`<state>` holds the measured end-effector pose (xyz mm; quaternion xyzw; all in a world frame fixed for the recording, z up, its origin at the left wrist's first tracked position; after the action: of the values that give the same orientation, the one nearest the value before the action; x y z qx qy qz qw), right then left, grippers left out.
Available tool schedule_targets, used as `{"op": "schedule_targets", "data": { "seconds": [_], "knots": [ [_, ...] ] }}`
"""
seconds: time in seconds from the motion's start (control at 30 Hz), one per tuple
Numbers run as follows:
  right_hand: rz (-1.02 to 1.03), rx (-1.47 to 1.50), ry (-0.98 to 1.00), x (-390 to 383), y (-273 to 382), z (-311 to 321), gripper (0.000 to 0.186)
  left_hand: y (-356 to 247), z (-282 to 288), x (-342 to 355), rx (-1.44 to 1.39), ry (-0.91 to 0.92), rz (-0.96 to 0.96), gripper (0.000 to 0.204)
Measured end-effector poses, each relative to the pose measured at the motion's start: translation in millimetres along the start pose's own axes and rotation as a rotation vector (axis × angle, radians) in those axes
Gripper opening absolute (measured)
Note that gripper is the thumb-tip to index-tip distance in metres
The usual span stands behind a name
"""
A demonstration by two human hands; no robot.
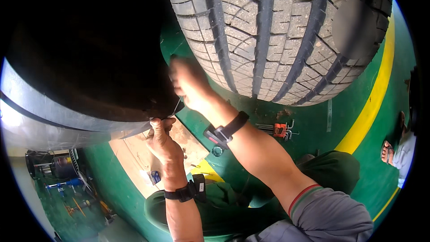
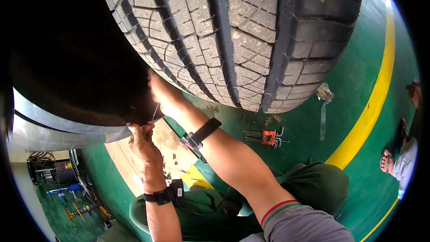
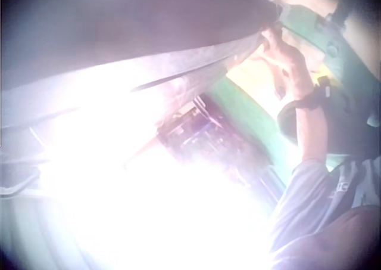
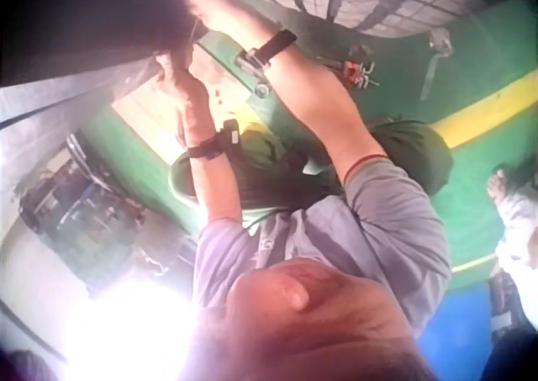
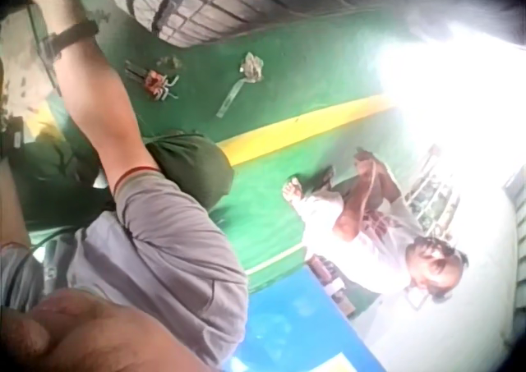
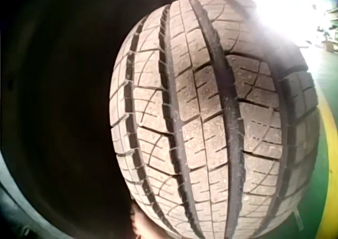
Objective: The person uses a tool to remove clips and fasteners from the inner fender liner of a car. They handle several plastic clips and metal screws, placing them onto a cardboard sheet on the floor.
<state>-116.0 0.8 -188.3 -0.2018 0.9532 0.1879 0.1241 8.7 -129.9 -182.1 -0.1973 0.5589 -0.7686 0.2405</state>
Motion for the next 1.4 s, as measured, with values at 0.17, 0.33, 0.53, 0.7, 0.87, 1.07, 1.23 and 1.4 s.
{"op": "schedule_targets", "data": {
  "seconds": [0.17,0.33,0.53,0.7,0.87,1.07,1.23,1.4],
  "knots": [
    [-0.022,0.242,-0.111,12,-7,11,0.022,-7,-33,-17,0.062,0.17,0.038,0.047],
    [-0.11,0.336,0.019,10,-15,15,0.025,2,-52,-10,-0.289,0.168,0.284,0.045],
    [0.198,0.246,0.074,3,-3,20,0.019,-9,-72,-8,-0.423,0.238,0.224,0.043],
    [0.338,-0.324,0.062,-9,2,34,0.046,-22,-86,-3,-0.381,0.219,0.201,0.046],
    [0.383,-0.265,0.185,-6,3,24,0.045,-36,-95,9,-0.397,0.288,0.144,0.046],
    [0.349,-0.218,0.221,0,-1,25,0.041,-37,-97,12,-0.47,0.323,0.13,0.045],
    [0.339,-0.18,0.244,5,-5,21,0.043,-34,-96,19,-0.522,0.321,0.079,0.043],
    [0.33,-0.198,0.305,1,3,16,0.053,-33,-96,19,-0.599,0.352,0.032,0.044]
  ]
}}
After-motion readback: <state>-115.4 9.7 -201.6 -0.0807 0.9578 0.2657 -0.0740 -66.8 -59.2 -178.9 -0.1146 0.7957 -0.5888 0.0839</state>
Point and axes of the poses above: each hand's wrist, its own x-axis towards the middle knuckle, its own z-axis out of the back of the hand, y = z × x, the point moved 5 cm from there along x, towards the middle knuckle, and after that the axes turned 11 degrees about x, right-handed, at the moved point
